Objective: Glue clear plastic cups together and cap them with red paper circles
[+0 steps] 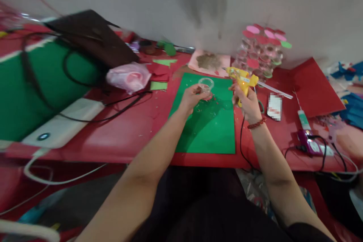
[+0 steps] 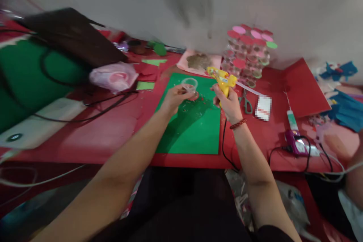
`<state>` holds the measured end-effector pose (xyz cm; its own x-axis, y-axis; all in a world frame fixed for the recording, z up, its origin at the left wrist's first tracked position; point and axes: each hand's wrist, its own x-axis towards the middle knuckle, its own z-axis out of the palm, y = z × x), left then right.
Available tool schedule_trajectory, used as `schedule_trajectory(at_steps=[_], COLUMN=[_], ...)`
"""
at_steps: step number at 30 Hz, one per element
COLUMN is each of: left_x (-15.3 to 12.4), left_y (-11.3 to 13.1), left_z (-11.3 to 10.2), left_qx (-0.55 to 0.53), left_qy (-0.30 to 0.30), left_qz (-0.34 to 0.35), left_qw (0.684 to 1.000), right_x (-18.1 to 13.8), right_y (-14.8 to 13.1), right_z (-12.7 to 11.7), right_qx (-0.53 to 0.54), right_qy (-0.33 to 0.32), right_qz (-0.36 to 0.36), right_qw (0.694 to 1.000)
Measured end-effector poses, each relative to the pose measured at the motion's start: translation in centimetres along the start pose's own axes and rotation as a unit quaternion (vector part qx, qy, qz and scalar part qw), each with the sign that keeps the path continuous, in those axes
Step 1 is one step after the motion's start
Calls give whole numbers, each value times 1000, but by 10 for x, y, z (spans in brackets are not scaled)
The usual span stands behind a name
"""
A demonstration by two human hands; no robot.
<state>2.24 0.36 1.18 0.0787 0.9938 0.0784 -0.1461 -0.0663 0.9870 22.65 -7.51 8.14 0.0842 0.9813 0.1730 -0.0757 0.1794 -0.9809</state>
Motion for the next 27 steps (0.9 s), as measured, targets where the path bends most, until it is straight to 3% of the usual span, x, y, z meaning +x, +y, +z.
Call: schedule_trajectory(at_steps=[9,18,27], left_x=[11,7,2], left_y=[-8,-7,-3], left_z=[-13,-14,-11], left_qx=[138,246,322], left_qy=[20,20,15], left_qz=[75,103,124], left_qw=[987,964,938], right_x=[-7,-14,-17], right_y=[28,26,29], right_z=[-2,9,13], right_qx=[-30,-48,-63], right_qy=[-2,-65,-74], right_qz=[22,25,30], right_qw=[999,996,995])
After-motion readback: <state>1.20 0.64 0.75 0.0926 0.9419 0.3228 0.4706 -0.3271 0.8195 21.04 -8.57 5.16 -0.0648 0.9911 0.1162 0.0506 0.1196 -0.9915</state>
